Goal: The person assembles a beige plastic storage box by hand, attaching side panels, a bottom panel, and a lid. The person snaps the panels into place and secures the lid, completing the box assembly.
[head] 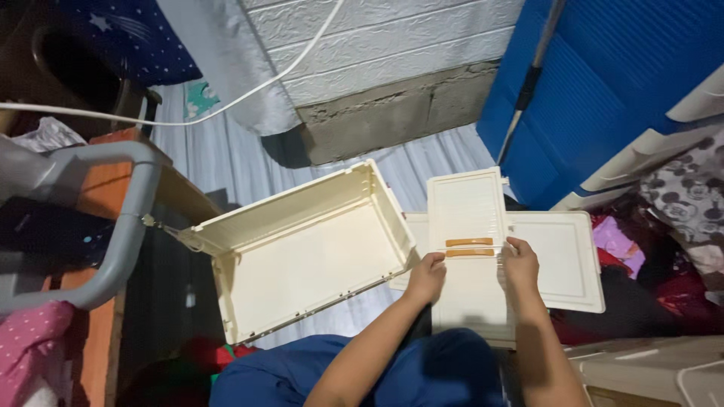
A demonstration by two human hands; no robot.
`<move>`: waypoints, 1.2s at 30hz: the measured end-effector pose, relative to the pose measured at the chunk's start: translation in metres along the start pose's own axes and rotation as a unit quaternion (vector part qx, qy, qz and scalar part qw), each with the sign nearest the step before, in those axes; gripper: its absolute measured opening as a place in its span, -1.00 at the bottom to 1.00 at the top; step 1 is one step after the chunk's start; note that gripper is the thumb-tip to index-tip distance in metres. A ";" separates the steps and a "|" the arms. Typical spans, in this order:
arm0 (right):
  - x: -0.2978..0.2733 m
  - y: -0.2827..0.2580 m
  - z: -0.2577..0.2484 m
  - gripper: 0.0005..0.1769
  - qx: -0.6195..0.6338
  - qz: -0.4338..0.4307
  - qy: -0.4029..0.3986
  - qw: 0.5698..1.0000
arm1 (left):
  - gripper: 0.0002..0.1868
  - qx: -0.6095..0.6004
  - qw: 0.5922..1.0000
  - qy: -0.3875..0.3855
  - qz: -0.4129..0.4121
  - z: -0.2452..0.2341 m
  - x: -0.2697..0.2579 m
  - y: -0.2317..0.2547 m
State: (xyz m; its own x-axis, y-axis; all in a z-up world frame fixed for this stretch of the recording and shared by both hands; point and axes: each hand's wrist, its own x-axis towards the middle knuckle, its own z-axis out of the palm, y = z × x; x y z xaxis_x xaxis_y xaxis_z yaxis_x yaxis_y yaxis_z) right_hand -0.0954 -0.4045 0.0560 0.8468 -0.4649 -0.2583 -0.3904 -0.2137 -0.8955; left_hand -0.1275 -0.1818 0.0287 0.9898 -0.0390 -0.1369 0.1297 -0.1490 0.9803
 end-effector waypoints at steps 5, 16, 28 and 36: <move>0.019 0.033 -0.009 -0.44 -0.073 -0.061 0.058 0.994 | -0.55 -0.128 0.983 -0.043 -0.124 0.014 0.021 -0.041; 0.029 0.059 0.001 -0.46 -0.096 0.034 0.007 0.995 | -0.51 -0.044 0.985 -0.036 -0.164 -0.012 0.013 -0.036; 0.014 0.020 0.007 -0.68 -0.059 0.008 -0.070 0.996 | -0.53 -0.128 0.977 -0.074 -0.154 -0.035 0.000 -0.058; -0.019 -0.052 -0.027 -0.70 -0.131 -0.114 0.028 0.984 | -0.57 -0.146 0.961 -0.046 -0.230 -0.075 -0.015 -0.028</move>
State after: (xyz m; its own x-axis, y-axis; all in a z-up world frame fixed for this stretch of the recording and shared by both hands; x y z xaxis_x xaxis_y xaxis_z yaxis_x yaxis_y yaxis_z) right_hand -0.1007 -0.4078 0.1172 0.9045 -0.4252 -0.0347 -0.2789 -0.5279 -0.8022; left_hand -0.1414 -0.1027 0.0144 0.8158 -0.1255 -0.5646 0.5771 0.1120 0.8090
